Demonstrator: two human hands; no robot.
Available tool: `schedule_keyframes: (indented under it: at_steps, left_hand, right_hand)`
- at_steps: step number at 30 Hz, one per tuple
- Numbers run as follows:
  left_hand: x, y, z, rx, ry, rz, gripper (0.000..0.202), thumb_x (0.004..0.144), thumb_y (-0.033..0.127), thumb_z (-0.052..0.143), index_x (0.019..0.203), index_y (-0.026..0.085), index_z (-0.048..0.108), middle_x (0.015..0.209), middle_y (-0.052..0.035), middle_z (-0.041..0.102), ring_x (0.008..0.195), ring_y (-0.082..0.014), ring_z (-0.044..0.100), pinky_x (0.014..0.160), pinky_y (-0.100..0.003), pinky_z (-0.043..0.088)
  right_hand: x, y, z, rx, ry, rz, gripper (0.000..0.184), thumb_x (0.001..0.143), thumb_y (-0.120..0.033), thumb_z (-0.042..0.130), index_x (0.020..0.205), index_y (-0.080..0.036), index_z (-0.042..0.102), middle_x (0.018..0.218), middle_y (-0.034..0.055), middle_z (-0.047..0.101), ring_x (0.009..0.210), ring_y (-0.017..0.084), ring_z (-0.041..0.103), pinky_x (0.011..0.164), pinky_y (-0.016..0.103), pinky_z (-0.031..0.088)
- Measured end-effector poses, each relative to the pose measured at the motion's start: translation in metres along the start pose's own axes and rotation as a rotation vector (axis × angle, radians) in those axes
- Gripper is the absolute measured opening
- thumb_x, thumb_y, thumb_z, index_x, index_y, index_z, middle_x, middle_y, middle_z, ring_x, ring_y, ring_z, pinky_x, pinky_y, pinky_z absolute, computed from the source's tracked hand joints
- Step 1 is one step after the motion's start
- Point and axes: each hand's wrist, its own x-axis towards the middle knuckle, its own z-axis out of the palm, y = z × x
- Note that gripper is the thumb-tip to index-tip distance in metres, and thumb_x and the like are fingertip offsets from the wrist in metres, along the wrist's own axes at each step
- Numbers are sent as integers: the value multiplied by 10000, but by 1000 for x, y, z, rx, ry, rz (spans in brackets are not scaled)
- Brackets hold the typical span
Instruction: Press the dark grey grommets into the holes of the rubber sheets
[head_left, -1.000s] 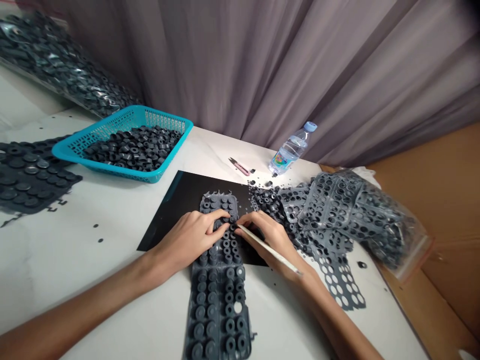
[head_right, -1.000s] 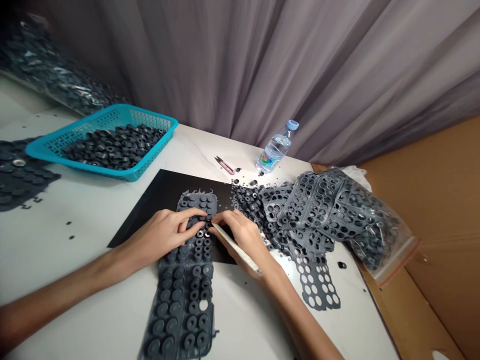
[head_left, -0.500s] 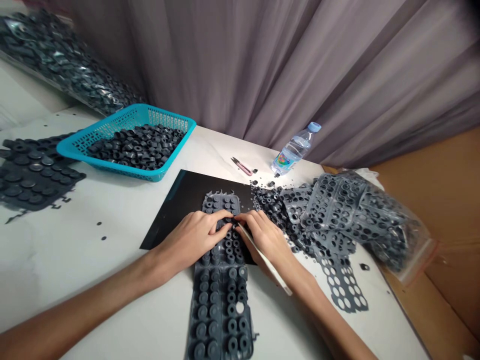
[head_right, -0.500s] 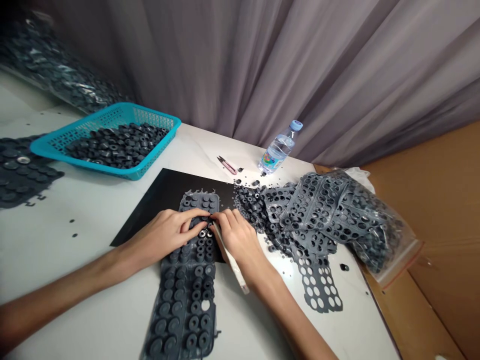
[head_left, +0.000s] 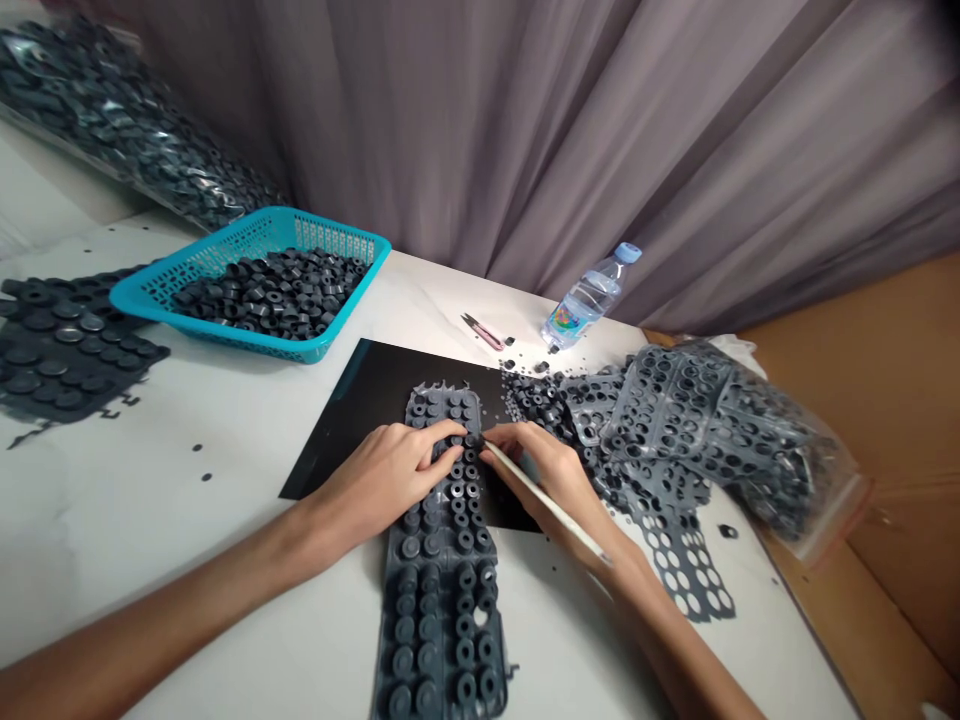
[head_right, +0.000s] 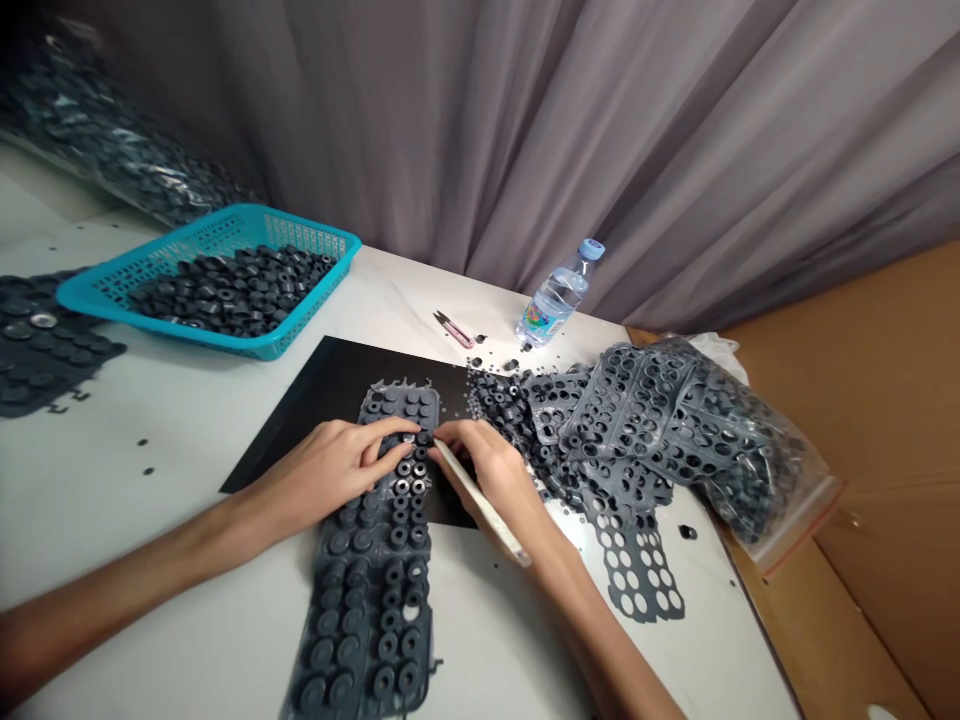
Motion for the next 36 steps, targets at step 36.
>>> schedule_keyframes:
  at_steps: [36]
  left_hand:
    - [-1,-6,2,-167,48,-51,218,960,290,529,1125,232,658,564,84,563,522,-125,560,575,-244,378]
  right_hand:
    - [8,-6,-6,-17,-23,-34,201,1061,-401,532,1158,-243,610,1022,55,680,889,198,645,819,323,537]
